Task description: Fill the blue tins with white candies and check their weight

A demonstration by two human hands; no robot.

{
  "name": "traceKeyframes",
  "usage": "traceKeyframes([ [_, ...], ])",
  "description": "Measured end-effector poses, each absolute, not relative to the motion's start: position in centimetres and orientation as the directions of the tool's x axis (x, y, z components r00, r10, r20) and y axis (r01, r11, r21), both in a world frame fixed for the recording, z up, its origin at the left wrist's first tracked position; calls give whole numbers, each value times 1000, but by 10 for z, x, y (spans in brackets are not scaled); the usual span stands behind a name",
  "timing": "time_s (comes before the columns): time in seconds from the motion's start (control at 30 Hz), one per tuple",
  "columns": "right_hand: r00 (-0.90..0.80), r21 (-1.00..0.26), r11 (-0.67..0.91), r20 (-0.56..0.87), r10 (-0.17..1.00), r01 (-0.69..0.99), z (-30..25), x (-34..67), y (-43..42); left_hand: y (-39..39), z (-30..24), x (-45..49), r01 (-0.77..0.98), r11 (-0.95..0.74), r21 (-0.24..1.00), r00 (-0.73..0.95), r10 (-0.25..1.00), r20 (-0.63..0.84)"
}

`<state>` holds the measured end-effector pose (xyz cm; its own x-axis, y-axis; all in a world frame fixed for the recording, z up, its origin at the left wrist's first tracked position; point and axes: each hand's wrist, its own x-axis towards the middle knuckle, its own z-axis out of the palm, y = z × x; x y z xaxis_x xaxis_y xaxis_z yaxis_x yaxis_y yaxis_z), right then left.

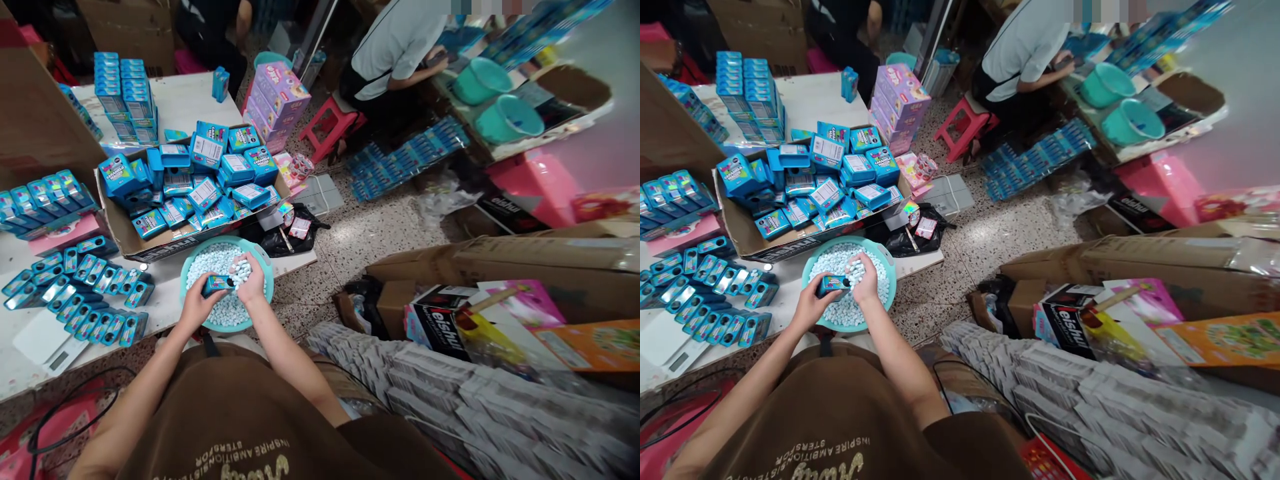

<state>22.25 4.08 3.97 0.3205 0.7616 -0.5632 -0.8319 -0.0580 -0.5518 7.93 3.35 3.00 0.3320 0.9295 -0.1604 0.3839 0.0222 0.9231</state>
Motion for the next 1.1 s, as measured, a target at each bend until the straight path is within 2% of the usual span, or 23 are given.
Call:
traceKeyframes([
  [0.13,317,-568,-89,-575,754,-818,38,223,43,38,33,81,432,-129,892,423,903,-74],
  [0.3,378,-647,-73,-529,759,-759,38,224,43,40,32,84,445,-95,890,387,917,-96],
  [0.47,387,-755,-82,-424,819,-651,42,224,39,43,30,83,415,-230,880,468,884,11],
  [0.6,434,-810,-52,-366,823,-585,46,223,40,41,29,82,387,-105,916,391,918,-60],
  [0.73,464,-811,-71,-401,790,-580,47,221,45,37,27,82,351,33,936,309,939,-149],
  [0.9,456,-737,-81,-496,739,-671,44,220,48,35,29,81,356,-75,931,353,934,-60],
  [1.0,468,-755,-54,-459,755,-653,49,220,45,33,33,82,356,-112,928,339,941,-17],
  [1.1,481,-826,-64,-387,787,-560,57,221,39,30,40,83,346,-242,906,389,916,97],
])
